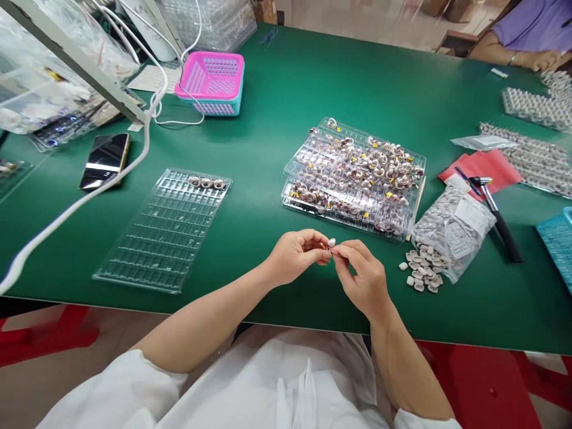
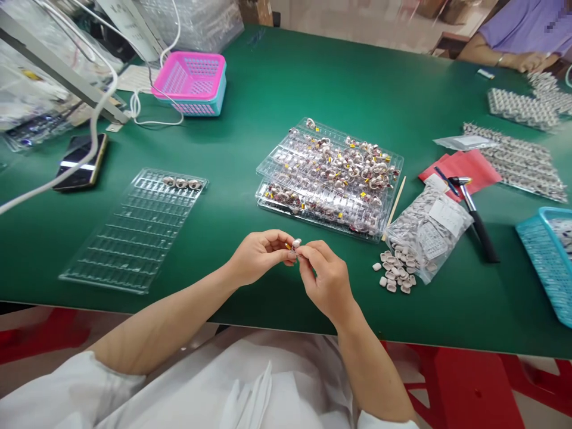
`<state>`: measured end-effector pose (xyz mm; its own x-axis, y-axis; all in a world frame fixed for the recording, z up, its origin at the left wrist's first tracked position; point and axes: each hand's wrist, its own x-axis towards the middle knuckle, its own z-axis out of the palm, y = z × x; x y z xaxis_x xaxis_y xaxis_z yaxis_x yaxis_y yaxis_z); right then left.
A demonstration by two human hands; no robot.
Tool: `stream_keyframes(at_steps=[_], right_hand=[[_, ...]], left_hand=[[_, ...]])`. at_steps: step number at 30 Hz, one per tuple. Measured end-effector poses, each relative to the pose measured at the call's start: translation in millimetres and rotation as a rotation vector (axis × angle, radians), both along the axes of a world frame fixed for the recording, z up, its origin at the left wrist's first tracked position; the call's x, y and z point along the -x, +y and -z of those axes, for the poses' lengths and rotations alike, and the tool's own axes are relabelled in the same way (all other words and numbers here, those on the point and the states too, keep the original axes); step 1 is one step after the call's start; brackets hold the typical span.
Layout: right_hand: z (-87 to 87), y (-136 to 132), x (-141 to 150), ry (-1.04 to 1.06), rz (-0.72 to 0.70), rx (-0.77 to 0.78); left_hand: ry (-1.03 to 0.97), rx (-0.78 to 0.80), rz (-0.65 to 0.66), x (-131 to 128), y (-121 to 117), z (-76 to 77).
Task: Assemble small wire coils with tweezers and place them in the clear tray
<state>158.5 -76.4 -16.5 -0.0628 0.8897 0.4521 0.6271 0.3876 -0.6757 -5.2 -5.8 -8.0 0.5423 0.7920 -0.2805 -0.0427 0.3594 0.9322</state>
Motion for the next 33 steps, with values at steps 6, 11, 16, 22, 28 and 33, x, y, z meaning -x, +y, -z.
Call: stream_keyframes(at_steps=[6,11,16,22,28,33], right_hand=[[0.6,0,0,-0.015,-0.013,0.009],[1.4,0,-1,-0.043,-0.004,-0.022],[1.7,-2,-5,-0.081,0.04,-0.136],[1.6,-4,-9,-0.186,-0.002,-0.197],[-1.6,-4,-6,-0.278,0.01,-0.189],[-4.5,-3,-5,-0.366,0.014,-0.13]], left_hand=[[-0.026,0.025,-0.027,-1,-2,4.6],[-0.072,0.087,-0.017,1,0,3.3],[-0.219,0.283,0.085,6,8,1.5],[-0.268,0.388,0.232,14,18,2.2],[-0.211,0.457,0.241,15,22,-0.1],[-0.167,0.516,0.177,12,20,0.2]])
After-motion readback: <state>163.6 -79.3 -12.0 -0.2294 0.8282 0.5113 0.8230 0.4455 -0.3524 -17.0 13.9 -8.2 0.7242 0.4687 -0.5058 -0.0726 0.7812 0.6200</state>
